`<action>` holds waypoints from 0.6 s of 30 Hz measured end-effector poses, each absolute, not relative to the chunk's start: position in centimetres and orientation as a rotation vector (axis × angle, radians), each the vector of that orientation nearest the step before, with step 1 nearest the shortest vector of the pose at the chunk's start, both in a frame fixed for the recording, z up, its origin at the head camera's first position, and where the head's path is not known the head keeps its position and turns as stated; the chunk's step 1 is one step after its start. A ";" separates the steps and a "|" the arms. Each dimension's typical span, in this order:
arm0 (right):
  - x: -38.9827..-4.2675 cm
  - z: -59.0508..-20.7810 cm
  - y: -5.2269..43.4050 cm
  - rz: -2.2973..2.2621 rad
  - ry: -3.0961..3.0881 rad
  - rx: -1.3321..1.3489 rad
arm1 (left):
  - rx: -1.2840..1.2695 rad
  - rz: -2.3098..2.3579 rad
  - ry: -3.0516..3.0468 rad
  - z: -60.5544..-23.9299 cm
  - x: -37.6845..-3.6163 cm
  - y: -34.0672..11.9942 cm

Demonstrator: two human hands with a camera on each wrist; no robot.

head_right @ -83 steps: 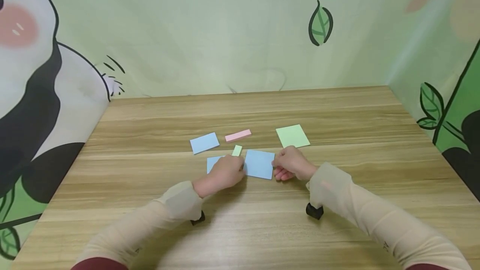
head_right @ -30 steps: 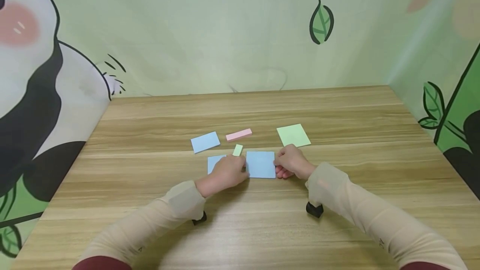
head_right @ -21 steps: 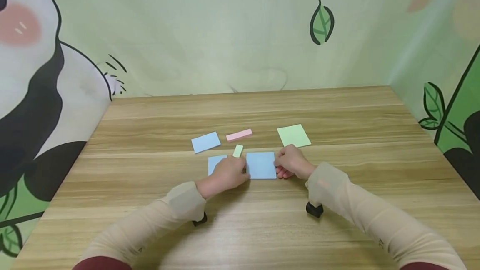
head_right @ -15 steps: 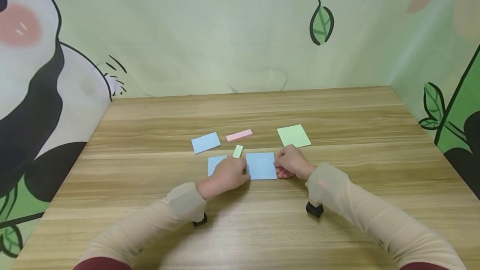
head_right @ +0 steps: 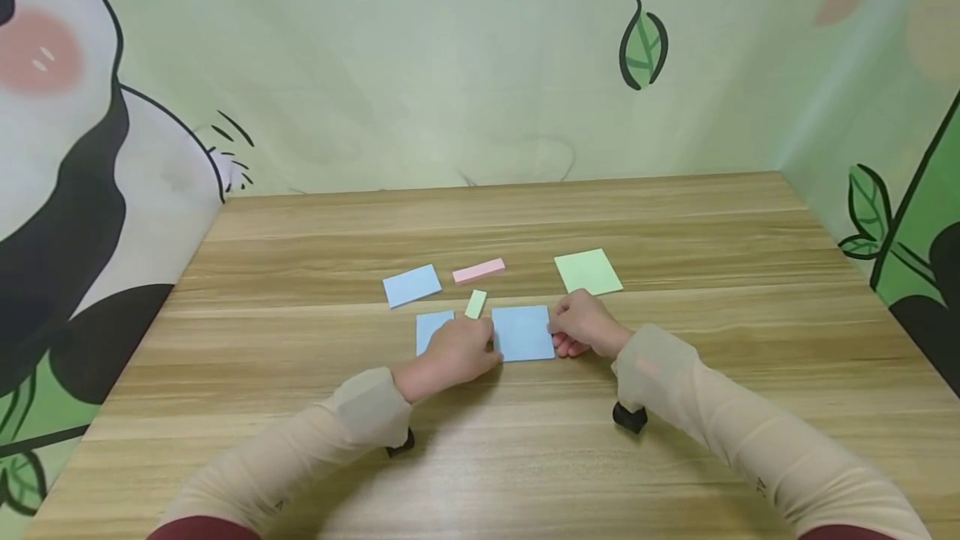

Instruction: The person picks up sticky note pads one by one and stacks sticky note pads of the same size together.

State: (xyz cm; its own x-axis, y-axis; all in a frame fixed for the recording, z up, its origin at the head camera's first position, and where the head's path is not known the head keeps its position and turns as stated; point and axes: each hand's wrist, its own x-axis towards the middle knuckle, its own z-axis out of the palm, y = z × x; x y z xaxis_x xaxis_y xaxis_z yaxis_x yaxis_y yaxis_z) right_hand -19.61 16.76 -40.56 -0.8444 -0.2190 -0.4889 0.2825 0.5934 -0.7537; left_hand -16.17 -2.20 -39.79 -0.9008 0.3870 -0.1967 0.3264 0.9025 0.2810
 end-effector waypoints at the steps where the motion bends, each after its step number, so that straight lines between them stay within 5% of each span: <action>1: -19.6 -40.5 16.8 -1.209 2.272 0.048 | 0.538 0.351 2.821 -39.8 -16.1 -2.2; 18: -19.7 -40.4 16.9 -1.219 2.228 0.025 | 0.560 0.328 2.827 -40.0 -16.2 -2.2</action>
State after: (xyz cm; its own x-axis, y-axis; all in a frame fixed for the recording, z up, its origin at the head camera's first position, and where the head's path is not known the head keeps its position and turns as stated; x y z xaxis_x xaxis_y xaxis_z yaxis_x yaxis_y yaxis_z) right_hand -19.73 16.92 -40.37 -0.8241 -0.2563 -0.5051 0.2874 0.5793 -0.7628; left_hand -16.21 -2.25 -39.98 -0.8977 0.3978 -0.1894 0.3439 0.9014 0.2630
